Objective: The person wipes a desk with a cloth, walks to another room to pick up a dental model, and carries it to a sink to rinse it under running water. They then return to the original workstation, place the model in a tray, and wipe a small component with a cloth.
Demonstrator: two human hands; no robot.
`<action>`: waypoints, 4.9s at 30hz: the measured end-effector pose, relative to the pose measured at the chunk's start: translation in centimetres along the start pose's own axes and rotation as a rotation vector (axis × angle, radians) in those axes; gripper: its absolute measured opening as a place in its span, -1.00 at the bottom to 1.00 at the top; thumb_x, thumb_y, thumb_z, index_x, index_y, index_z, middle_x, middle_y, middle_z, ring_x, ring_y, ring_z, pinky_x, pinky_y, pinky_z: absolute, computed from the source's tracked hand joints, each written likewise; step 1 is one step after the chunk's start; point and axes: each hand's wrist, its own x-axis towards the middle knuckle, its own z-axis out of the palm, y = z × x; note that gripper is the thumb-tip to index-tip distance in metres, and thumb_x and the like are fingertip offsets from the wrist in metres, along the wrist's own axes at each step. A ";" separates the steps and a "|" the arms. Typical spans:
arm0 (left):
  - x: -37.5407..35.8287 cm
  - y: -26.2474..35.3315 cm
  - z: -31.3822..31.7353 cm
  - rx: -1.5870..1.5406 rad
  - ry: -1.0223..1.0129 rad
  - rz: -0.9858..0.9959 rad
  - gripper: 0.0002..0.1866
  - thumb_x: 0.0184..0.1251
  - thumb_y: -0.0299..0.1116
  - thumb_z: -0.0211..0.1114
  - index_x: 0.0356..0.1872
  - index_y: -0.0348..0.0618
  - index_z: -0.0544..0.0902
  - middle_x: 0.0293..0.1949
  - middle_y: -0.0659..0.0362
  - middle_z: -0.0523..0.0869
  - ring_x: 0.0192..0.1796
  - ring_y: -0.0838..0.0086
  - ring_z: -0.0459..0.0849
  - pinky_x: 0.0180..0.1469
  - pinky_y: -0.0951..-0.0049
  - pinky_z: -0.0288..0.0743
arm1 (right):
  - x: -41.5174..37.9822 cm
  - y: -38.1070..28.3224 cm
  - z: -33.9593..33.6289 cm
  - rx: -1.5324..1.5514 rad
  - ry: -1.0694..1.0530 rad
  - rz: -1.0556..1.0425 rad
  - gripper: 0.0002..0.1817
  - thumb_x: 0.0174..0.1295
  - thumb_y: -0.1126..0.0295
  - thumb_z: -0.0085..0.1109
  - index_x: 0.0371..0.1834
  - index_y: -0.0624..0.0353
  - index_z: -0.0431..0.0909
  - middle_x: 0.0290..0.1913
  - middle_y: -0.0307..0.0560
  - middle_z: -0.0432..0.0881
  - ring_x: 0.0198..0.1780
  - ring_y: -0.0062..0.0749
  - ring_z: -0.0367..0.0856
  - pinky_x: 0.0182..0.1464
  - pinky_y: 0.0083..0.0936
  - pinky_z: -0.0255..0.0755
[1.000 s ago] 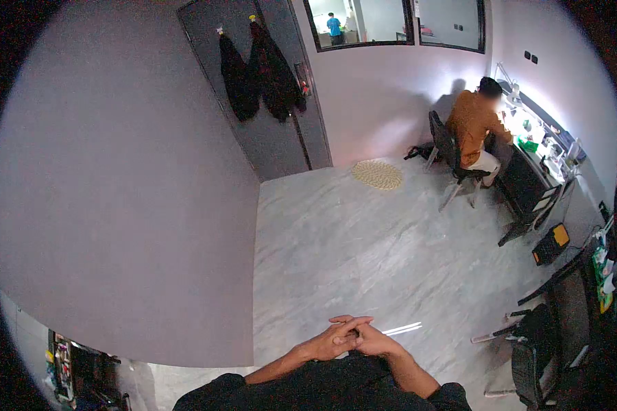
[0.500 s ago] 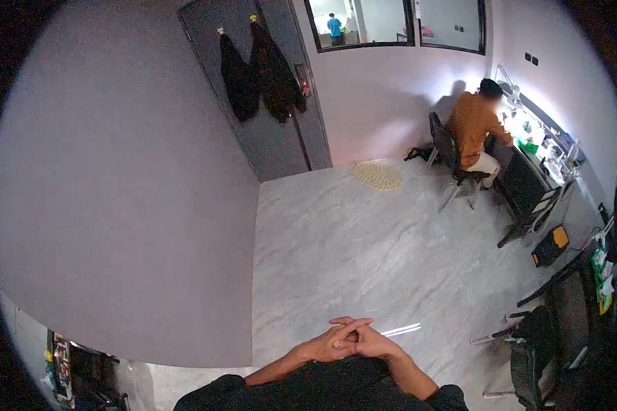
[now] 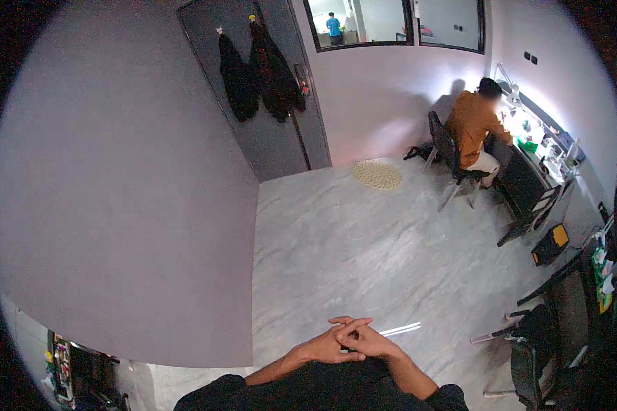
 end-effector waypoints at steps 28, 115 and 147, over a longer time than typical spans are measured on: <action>-0.4 -0.4 0.6 0.006 0.011 -0.005 -0.16 0.45 0.02 0.25 0.56 -0.13 0.05 0.30 -0.18 0.37 0.38 0.03 0.41 0.39 0.13 0.34 | 0.2 0.4 0.8 0.202 0.066 0.077 -0.39 0.51 -0.02 -0.02 0.35 0.31 0.37 0.36 0.11 0.39 0.38 -0.04 0.39 0.35 -0.25 0.36; 2.9 -0.4 1.8 0.075 0.036 -0.009 -0.13 0.40 0.10 0.28 0.52 -0.18 0.11 0.26 -0.18 0.43 0.30 0.07 0.49 0.31 0.14 0.43 | -0.8 1.3 -1.8 0.273 0.079 0.098 -0.35 0.50 -0.02 0.00 0.33 0.40 0.37 0.34 0.12 0.42 0.33 -0.12 0.45 0.35 -0.27 0.35; 2.7 0.1 2.7 0.005 -0.008 -0.055 -0.14 0.41 -0.01 0.31 0.54 -0.11 0.06 0.29 -0.20 0.41 0.31 0.01 0.50 0.32 0.12 0.42 | -2.4 0.6 -1.3 0.329 0.104 0.121 -0.44 0.52 0.06 -0.01 0.19 0.45 0.47 0.35 0.10 0.41 0.30 -0.18 0.45 0.33 -0.28 0.36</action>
